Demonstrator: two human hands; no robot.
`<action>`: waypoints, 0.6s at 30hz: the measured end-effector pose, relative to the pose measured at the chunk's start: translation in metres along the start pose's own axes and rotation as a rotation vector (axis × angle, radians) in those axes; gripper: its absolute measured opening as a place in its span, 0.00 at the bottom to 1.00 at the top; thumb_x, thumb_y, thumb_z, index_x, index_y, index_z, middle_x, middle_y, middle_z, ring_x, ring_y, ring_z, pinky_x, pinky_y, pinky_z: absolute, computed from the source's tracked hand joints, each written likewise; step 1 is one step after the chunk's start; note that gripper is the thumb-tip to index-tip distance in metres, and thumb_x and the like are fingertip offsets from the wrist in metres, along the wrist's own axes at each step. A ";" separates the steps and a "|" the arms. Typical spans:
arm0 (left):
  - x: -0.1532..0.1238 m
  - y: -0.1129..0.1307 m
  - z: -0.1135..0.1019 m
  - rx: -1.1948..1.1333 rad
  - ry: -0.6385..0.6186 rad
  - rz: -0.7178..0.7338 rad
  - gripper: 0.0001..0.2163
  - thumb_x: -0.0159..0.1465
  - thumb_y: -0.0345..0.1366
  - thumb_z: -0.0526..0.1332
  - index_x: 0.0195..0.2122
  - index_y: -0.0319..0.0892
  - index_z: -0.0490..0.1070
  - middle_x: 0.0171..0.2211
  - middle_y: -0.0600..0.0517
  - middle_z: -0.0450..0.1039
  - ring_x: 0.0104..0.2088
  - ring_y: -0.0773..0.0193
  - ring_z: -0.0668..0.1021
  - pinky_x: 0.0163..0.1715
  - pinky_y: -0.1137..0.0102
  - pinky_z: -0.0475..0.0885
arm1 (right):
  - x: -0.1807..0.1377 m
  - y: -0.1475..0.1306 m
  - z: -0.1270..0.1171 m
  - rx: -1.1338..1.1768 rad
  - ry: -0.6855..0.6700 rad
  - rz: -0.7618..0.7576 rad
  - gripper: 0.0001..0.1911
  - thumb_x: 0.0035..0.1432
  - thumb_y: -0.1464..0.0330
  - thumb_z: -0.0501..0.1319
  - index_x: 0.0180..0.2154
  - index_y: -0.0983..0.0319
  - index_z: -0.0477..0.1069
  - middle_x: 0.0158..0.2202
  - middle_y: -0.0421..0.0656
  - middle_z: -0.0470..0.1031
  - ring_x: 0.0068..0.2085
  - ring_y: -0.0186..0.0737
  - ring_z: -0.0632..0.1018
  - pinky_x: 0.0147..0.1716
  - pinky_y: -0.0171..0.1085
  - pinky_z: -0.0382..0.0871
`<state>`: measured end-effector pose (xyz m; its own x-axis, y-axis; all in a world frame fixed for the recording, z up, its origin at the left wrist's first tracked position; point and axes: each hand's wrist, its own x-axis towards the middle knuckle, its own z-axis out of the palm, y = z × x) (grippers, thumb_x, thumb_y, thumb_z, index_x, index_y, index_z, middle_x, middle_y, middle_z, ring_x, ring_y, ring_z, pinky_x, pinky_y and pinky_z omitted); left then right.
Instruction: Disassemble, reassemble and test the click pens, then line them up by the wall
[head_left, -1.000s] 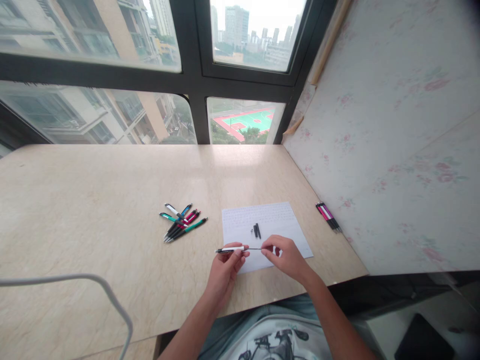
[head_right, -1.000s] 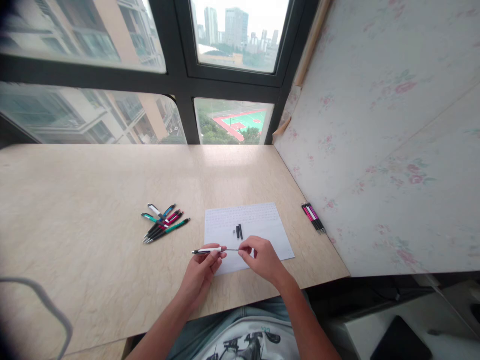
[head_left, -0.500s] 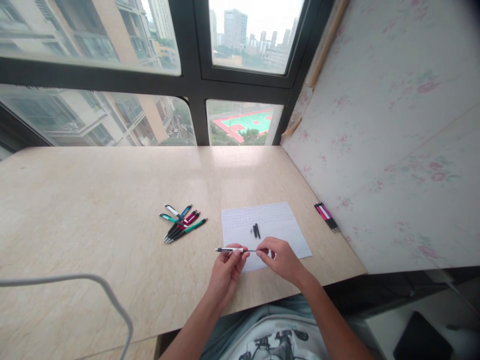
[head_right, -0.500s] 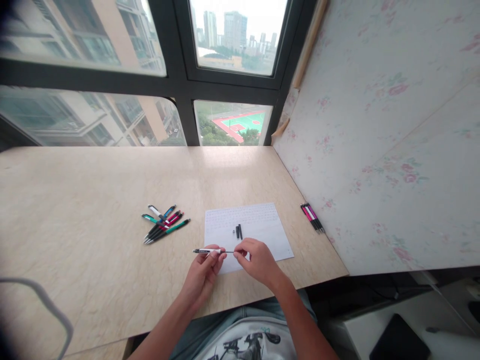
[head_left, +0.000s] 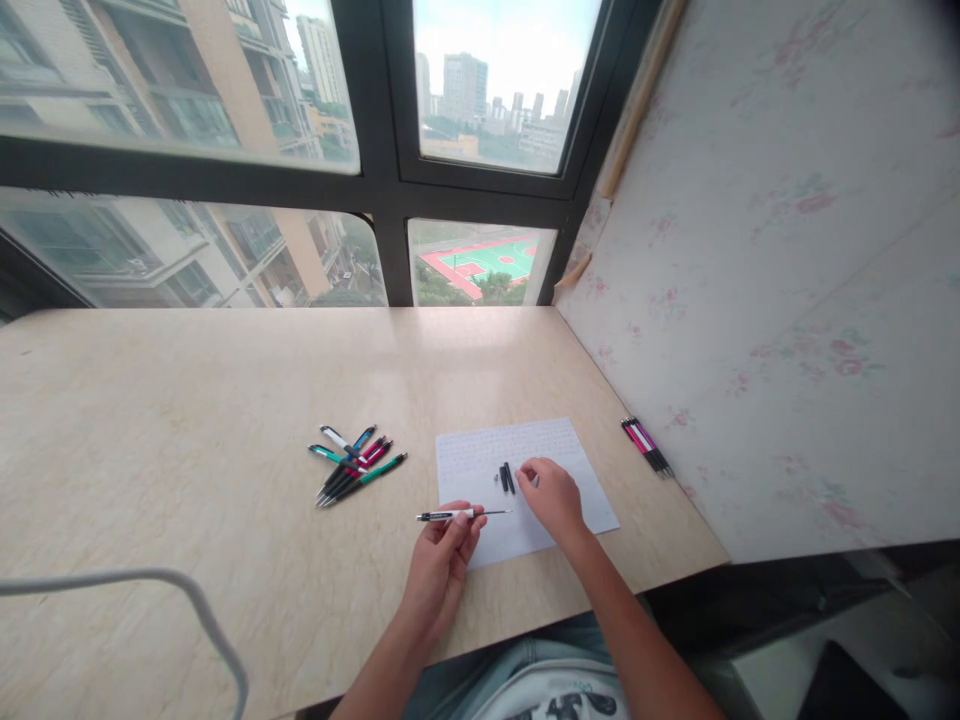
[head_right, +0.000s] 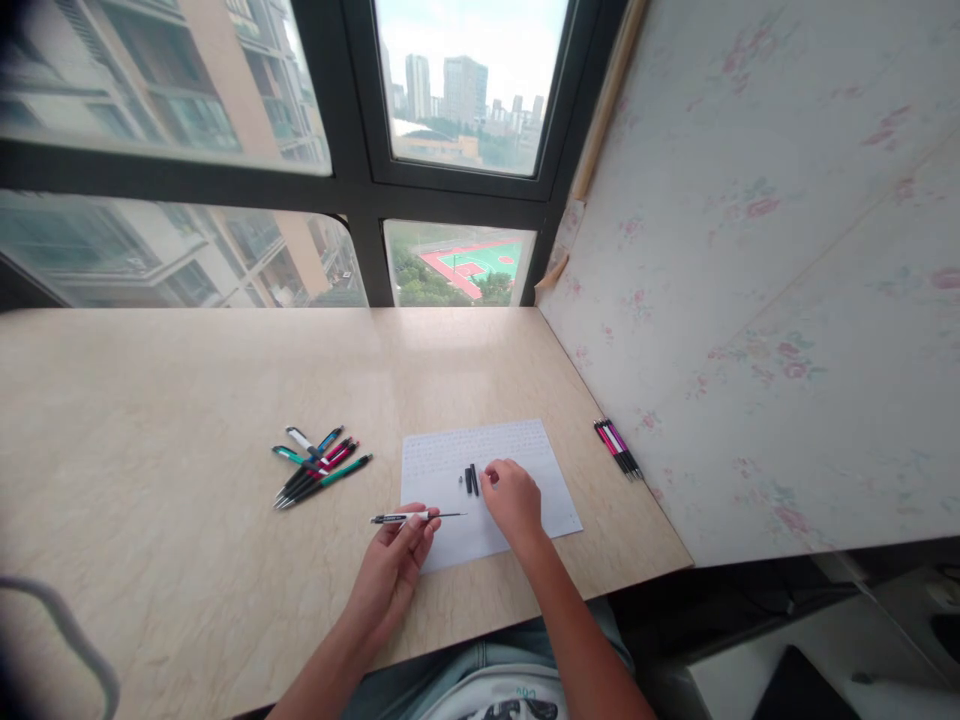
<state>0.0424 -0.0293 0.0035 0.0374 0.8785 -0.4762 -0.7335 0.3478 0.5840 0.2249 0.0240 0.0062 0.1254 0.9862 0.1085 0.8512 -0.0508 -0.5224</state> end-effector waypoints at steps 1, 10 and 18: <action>0.000 0.000 0.000 0.002 -0.002 -0.001 0.06 0.59 0.24 0.64 0.38 0.35 0.73 0.38 0.41 0.79 0.36 0.63 0.82 0.36 0.78 0.78 | 0.001 -0.002 0.001 -0.008 -0.001 0.013 0.07 0.58 0.67 0.58 0.29 0.59 0.74 0.31 0.42 0.77 0.32 0.39 0.74 0.29 0.34 0.59; 0.000 -0.002 -0.003 0.041 -0.039 -0.020 0.09 0.57 0.27 0.68 0.39 0.36 0.73 0.38 0.41 0.79 0.37 0.63 0.82 0.37 0.77 0.77 | -0.021 -0.009 -0.028 0.415 -0.228 -0.122 0.17 0.64 0.64 0.51 0.33 0.62 0.76 0.31 0.43 0.77 0.31 0.37 0.75 0.31 0.33 0.64; -0.004 -0.002 0.000 0.086 -0.080 -0.031 0.12 0.54 0.30 0.70 0.39 0.36 0.73 0.38 0.42 0.79 0.36 0.64 0.82 0.37 0.77 0.77 | -0.032 -0.018 -0.053 0.342 -0.361 -0.314 0.05 0.56 0.69 0.61 0.32 0.60 0.77 0.31 0.41 0.76 0.32 0.36 0.74 0.30 0.33 0.64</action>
<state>0.0434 -0.0337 0.0044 0.1160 0.8891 -0.4428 -0.6701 0.3991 0.6259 0.2322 -0.0147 0.0571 -0.3386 0.9401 0.0390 0.5993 0.2474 -0.7614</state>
